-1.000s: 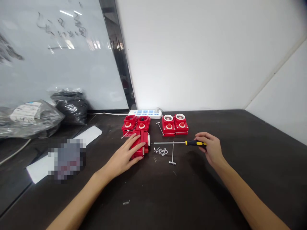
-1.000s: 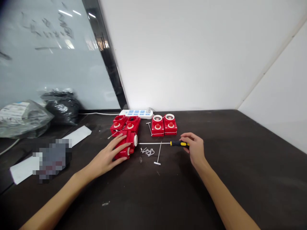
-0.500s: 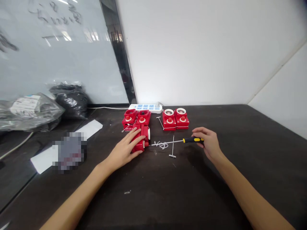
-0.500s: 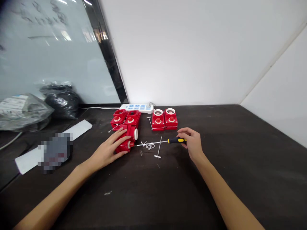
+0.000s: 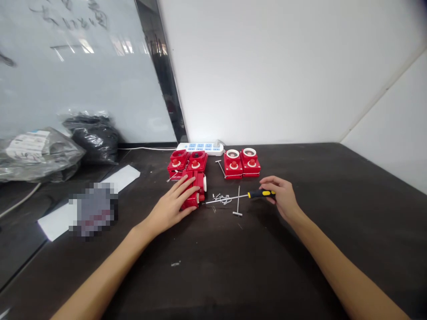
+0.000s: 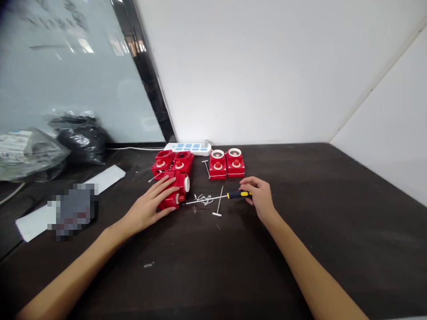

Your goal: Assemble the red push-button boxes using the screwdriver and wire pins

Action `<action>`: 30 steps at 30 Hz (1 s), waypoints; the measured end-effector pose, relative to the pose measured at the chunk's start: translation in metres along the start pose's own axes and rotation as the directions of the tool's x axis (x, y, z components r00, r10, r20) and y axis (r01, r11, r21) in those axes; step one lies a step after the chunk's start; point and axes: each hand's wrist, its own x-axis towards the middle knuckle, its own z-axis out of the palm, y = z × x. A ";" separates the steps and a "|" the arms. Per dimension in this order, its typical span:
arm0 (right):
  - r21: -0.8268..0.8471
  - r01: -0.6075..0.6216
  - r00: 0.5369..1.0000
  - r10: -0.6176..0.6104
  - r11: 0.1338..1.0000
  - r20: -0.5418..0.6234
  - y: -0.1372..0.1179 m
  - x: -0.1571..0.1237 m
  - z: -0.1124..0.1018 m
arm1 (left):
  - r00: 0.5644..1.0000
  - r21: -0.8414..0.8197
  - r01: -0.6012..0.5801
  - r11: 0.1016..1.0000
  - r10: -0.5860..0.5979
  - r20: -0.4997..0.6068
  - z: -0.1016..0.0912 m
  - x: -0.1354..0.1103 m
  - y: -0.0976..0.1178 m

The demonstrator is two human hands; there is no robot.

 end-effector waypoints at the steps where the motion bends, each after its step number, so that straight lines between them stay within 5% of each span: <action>1: -0.001 -0.003 1.000 0.003 1.000 0.000 0.000 0.000 0.000 | 1.000 -0.006 0.001 1.000 -0.001 -0.002 0.000 0.000 0.000; 30: -0.006 -0.049 0.998 0.049 0.999 0.031 0.006 -0.002 0.007 | 0.999 0.025 -0.016 1.000 0.017 -0.029 0.001 0.001 -0.001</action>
